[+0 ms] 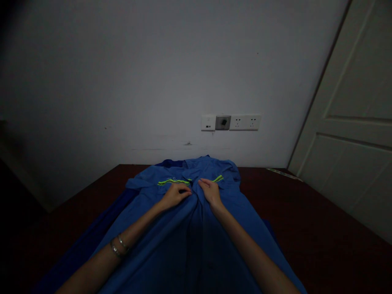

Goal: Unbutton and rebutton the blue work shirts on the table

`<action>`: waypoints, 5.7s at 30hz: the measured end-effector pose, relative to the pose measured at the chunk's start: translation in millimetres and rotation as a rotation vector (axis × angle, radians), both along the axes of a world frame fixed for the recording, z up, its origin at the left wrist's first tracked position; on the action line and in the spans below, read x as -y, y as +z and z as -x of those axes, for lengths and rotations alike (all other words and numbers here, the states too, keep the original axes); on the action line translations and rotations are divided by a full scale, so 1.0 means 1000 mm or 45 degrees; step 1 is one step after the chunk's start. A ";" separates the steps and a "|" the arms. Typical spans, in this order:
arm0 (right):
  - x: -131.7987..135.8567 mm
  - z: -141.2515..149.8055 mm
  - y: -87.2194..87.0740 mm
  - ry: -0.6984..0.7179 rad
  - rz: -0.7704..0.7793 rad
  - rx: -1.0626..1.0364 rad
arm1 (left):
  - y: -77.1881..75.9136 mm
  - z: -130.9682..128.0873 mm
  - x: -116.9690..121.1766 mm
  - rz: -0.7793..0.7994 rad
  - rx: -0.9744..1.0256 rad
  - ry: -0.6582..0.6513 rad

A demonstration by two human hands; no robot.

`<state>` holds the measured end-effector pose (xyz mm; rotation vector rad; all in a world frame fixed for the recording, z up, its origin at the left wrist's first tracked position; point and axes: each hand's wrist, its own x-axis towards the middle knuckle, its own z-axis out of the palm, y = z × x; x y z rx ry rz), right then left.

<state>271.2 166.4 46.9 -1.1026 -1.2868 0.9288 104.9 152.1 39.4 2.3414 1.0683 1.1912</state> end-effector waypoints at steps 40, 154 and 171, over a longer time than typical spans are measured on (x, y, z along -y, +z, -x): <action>0.012 0.011 -0.009 0.120 0.062 -0.099 | 0.003 -0.005 0.007 -0.185 0.109 0.249; 0.014 -0.002 -0.001 0.330 -0.749 0.855 | -0.023 -0.012 -0.007 1.081 1.300 -0.257; 0.016 -0.004 -0.004 0.285 -0.746 0.896 | -0.024 -0.007 -0.007 1.093 1.243 -0.378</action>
